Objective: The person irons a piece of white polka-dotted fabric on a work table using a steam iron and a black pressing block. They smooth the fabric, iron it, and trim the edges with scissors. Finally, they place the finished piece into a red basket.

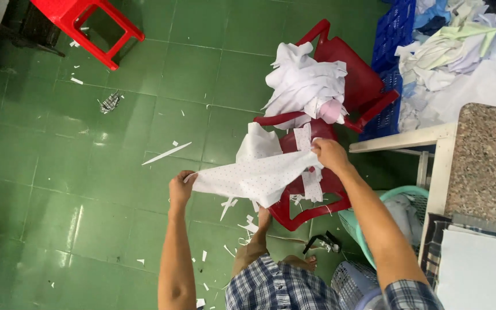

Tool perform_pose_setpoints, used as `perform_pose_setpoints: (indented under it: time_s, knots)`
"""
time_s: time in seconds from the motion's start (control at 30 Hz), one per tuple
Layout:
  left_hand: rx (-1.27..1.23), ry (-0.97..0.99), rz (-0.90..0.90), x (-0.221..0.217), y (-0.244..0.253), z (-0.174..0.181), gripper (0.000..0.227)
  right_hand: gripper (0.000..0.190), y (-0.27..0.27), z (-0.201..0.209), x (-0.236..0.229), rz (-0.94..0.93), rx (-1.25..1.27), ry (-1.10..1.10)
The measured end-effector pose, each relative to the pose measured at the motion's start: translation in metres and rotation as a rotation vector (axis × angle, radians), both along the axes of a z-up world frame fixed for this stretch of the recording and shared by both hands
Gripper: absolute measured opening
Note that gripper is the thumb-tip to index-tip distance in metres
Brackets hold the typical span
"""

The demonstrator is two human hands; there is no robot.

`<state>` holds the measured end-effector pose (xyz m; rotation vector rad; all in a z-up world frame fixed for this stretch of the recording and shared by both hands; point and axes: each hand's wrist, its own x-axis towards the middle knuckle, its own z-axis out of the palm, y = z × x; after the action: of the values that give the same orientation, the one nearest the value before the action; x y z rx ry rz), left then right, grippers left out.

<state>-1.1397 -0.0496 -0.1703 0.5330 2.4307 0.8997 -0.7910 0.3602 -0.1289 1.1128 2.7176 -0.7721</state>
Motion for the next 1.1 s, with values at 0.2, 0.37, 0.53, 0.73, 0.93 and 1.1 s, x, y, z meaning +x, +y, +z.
perform_pose_setpoints:
  time_s: [0.2,0.37,0.53,0.73,0.93,1.1]
  knots:
    - [-0.142,0.117,-0.191,0.064,0.074,0.039,0.050,0.043,-0.054,-0.092,-0.009,-0.089,0.170,0.034]
    - [0.144,0.577,-0.528,0.139,0.106,0.036,0.050,0.041,-0.129,-0.034,0.081,-0.095,0.195,0.084]
    - [0.597,0.643,-0.961,0.252,0.213,0.105,0.049,0.032,-0.200,0.031,0.211,-0.425,0.424,0.196]
    - [0.947,0.481,-1.487,0.472,0.269,0.170,0.045,0.025,-0.321,0.095,0.371,-0.921,0.718,0.132]
    - [0.976,0.321,-1.901,0.663,0.193,0.185,0.056,0.030,-0.465,0.113,0.512,-1.330,0.827,0.029]
    - [0.984,0.386,-2.162,0.779,0.110,0.172,0.062,0.030,-0.589,0.176,0.666,-1.489,1.048,-0.360]
